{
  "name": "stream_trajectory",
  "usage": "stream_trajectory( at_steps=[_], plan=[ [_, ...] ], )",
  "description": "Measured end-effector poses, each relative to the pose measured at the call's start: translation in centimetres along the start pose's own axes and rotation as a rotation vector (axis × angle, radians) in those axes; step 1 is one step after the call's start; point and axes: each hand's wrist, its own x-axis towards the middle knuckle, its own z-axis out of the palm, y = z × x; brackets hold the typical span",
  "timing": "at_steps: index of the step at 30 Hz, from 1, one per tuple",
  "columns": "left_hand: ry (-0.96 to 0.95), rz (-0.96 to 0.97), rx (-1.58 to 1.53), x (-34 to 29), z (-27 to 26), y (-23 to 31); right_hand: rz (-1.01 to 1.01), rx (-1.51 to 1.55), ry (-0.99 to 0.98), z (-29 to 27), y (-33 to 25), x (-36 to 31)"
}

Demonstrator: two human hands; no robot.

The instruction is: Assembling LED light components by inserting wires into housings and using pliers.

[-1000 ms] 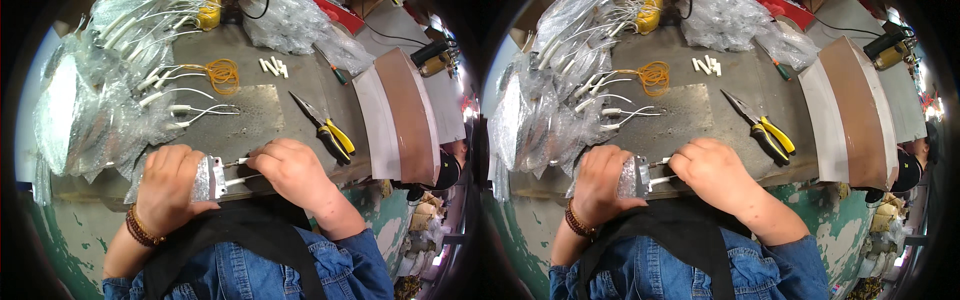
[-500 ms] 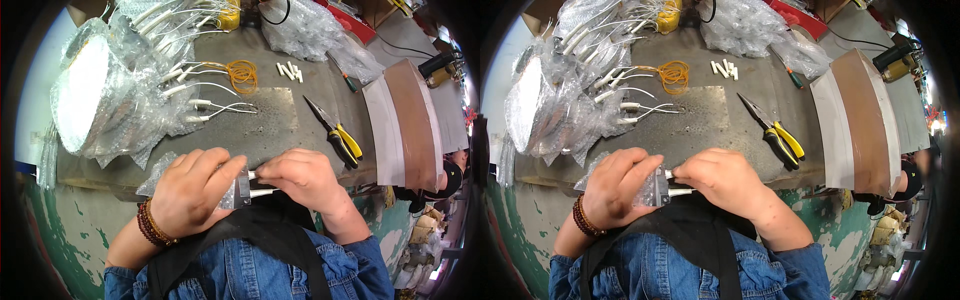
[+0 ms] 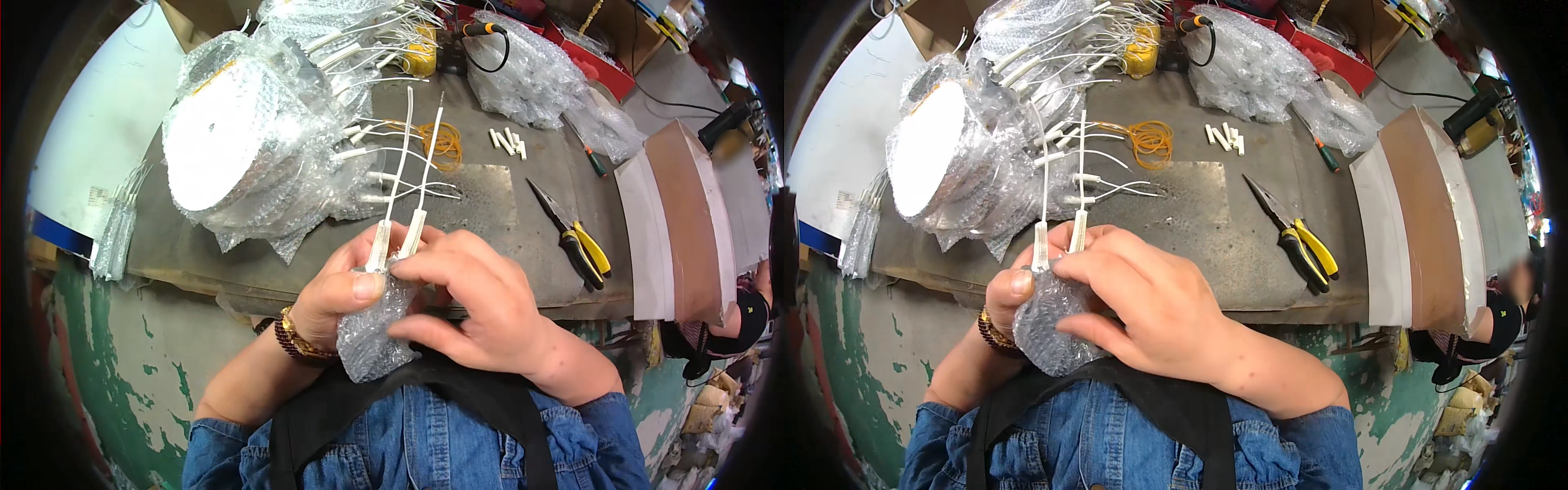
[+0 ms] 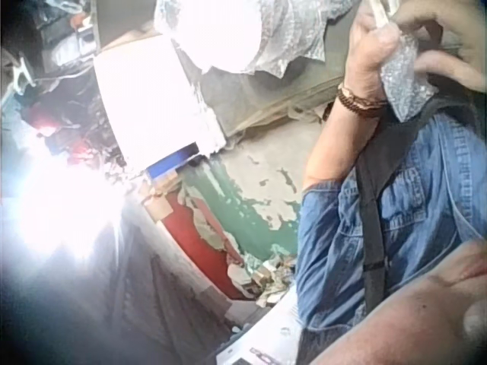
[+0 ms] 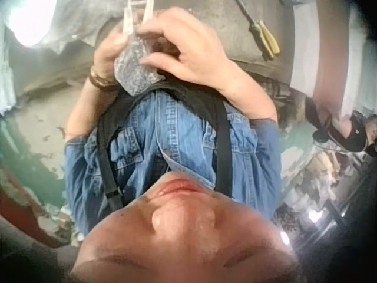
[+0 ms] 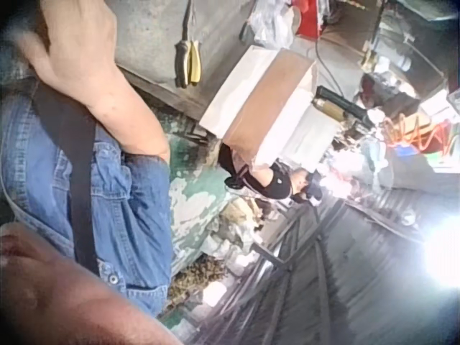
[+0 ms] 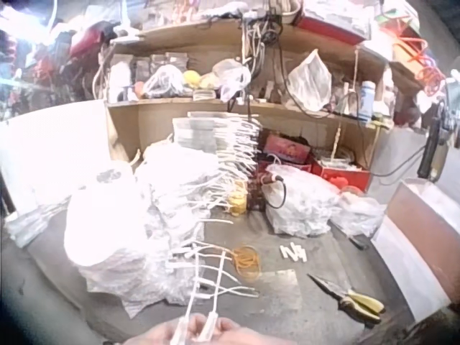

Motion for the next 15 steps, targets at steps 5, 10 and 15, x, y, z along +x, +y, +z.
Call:
stream_trajectory(
  at_steps=[5,10,15],
  plan=[
    [-0.025,-0.022,0.006,-1.0,-1.2,-0.8,-0.113,-0.152,-0.012,0.7,0.4,0.1],
    [-0.053,-0.102,0.042,-1.9,-2.1,-0.5,-0.275,-0.170,-0.017,1.4,1.1,-0.2],
    [-0.351,-0.116,0.491,-5.0,-3.7,-0.2,-0.368,-0.207,-0.025,1.5,1.2,-1.9]
  ],
)
